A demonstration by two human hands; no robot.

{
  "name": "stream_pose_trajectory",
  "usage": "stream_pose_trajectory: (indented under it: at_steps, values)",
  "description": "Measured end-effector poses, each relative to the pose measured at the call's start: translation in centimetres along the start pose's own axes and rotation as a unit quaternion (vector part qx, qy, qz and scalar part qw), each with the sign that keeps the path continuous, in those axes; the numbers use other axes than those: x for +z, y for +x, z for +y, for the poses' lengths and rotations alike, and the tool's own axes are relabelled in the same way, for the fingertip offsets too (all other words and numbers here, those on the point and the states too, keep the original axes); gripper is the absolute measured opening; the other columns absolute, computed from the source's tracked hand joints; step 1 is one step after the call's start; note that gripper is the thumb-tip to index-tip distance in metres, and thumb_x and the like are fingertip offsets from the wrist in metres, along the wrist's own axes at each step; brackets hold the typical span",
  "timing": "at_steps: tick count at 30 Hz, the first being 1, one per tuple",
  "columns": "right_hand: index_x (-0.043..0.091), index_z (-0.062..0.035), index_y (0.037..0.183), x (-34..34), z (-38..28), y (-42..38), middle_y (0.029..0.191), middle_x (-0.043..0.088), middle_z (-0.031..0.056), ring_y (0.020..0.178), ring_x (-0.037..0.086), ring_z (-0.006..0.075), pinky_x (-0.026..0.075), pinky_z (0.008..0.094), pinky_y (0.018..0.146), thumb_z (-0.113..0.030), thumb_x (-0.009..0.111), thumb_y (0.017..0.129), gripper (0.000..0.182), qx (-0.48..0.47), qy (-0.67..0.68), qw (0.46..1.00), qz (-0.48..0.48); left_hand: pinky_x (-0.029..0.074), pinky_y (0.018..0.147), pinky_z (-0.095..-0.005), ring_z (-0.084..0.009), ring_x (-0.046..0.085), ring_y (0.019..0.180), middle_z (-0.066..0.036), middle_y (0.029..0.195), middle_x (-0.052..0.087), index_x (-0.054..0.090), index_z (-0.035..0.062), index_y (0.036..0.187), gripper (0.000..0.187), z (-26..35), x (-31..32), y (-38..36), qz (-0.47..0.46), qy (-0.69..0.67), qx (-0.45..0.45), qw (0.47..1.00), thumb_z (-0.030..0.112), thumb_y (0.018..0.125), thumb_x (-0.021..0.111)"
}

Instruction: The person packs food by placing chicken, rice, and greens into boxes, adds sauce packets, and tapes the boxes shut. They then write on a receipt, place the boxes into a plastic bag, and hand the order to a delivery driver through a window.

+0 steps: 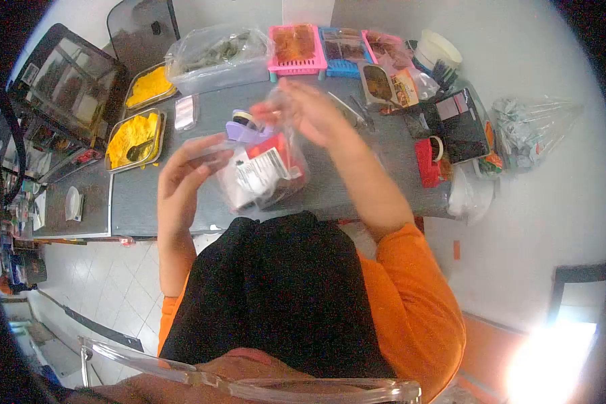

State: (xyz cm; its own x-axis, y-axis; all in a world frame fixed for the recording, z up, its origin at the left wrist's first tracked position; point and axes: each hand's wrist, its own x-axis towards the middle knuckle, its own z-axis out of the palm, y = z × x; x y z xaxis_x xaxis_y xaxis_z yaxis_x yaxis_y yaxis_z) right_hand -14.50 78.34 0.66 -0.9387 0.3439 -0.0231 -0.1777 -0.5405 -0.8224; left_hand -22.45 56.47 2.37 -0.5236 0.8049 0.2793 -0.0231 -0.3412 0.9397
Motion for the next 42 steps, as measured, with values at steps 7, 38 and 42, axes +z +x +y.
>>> stream_pose_trajectory:
  at_steps: [7, 38, 42]
  values:
    - [0.029, -0.0032, 0.119, 1.6, 3.7, -1.6, 0.078, 0.056, 0.0092, 0.076, 0.057, 0.0155, 0.047, 0.0286, 0.068, -0.010, 0.055, 0.081, 0.047, -0.045, -0.326, 0.940, -0.093, 0.037, 0.080, -0.0368, -0.0318, 0.047, 0.089, -0.016, 0.105, 0.051, 0.054, 0.0024, 0.104, 0.035, -3.9, 0.8, 1.7, -0.011, 0.446, 0.211, 0.870, 0.006, 0.070, 0.059]
    - [0.050, -0.0026, 0.102, -16.7, 9.9, -7.0, 0.091, 0.052, 0.0095, 0.076, 0.050, 0.0158, 0.040, 0.0281, 0.069, -0.034, 0.036, 0.088, 0.037, -0.006, 0.032, 0.999, 0.042, 0.047, 0.061, -0.0353, -0.0214, 0.056, 0.071, -0.008, 0.081, 0.058, 0.055, 0.0005, 0.088, 0.015, -16.5, 5.7, 6.8, -0.053, 0.355, -0.282, 0.890, 0.011, 0.080, 0.048]
    - [0.053, -0.0046, 0.089, -19.4, 6.9, -12.6, 0.071, 0.054, 0.0054, 0.058, 0.050, 0.0125, 0.040, 0.0260, 0.053, -0.036, 0.041, 0.086, 0.034, 0.041, -0.009, 0.996, 0.075, 0.044, 0.062, -0.0390, -0.0289, 0.053, 0.074, -0.012, 0.082, 0.055, 0.052, 0.0001, 0.080, 0.013, -15.7, 7.4, 9.0, -0.184, 0.565, 0.235, 0.770, 0.006, 0.069, 0.052]
